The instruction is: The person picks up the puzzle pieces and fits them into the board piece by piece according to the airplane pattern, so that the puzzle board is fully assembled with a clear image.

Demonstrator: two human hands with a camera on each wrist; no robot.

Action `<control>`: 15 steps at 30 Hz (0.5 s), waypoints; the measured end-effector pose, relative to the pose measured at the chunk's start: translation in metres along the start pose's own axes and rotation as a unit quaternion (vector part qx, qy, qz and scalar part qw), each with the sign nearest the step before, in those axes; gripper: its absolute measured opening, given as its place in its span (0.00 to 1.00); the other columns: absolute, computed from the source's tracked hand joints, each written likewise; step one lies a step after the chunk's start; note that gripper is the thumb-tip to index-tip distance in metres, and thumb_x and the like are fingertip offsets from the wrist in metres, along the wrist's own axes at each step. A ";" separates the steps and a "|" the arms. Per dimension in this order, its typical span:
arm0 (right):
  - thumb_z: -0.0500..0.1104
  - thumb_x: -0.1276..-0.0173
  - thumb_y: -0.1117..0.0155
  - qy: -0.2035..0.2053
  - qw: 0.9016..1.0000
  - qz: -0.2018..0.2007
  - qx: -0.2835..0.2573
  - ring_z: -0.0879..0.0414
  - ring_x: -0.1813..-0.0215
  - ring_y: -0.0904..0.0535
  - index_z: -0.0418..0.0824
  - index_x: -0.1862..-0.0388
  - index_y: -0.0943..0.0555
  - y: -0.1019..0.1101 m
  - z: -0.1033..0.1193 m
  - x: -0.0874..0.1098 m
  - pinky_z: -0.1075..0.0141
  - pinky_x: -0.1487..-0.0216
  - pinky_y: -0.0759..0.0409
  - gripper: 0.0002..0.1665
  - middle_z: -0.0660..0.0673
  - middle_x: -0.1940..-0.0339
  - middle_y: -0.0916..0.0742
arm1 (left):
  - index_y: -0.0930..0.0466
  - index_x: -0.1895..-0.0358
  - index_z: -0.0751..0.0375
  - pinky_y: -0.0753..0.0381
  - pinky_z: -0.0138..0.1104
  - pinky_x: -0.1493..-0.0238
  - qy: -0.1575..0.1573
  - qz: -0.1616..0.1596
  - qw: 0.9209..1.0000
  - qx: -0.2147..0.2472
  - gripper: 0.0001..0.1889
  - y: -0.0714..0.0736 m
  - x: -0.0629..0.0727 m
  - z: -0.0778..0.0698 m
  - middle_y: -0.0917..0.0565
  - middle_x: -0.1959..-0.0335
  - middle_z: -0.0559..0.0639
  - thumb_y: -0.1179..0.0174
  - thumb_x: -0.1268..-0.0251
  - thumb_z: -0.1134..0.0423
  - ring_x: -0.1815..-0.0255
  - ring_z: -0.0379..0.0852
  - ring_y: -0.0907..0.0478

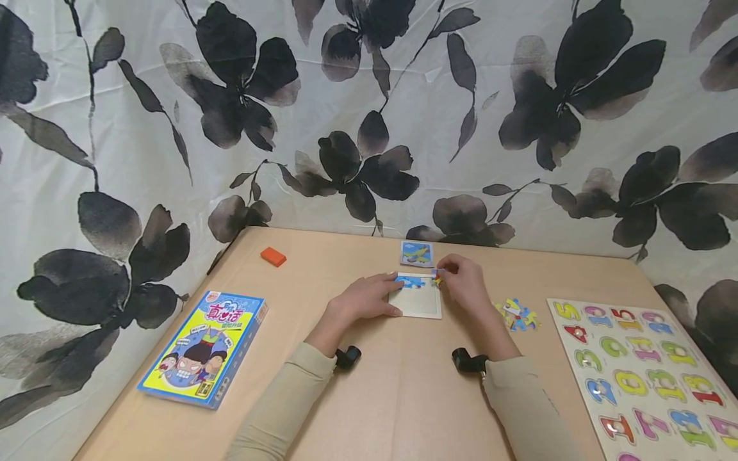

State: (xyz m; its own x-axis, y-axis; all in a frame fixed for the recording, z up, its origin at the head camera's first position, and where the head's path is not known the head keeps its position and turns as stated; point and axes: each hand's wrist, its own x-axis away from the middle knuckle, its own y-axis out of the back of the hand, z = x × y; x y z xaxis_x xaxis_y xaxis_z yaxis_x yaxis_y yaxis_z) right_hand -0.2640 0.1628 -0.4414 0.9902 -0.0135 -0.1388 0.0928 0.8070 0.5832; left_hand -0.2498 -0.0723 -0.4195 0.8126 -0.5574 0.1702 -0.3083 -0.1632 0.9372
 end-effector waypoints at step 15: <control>0.33 0.33 0.39 -0.001 0.998 0.030 0.049 0.51 0.68 0.26 0.35 0.57 0.16 -0.015 0.001 0.000 0.67 0.71 0.29 0.08 0.40 0.69 0.17 | 0.35 0.25 0.50 0.38 0.55 0.25 0.004 0.001 1.000 -0.004 0.38 0.000 -0.001 0.000 0.39 0.21 0.51 0.37 0.36 0.42 0.20 0.51 0.42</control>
State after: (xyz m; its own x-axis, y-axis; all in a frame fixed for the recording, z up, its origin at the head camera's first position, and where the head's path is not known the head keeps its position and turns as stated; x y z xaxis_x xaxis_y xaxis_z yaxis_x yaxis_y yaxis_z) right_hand -0.2651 0.1498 -0.4494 0.9945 0.0309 -0.0997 0.0436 0.7451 0.6655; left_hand -0.2502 -0.0718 -0.4191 0.8159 -0.5515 0.1740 -0.3061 -0.1565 0.9390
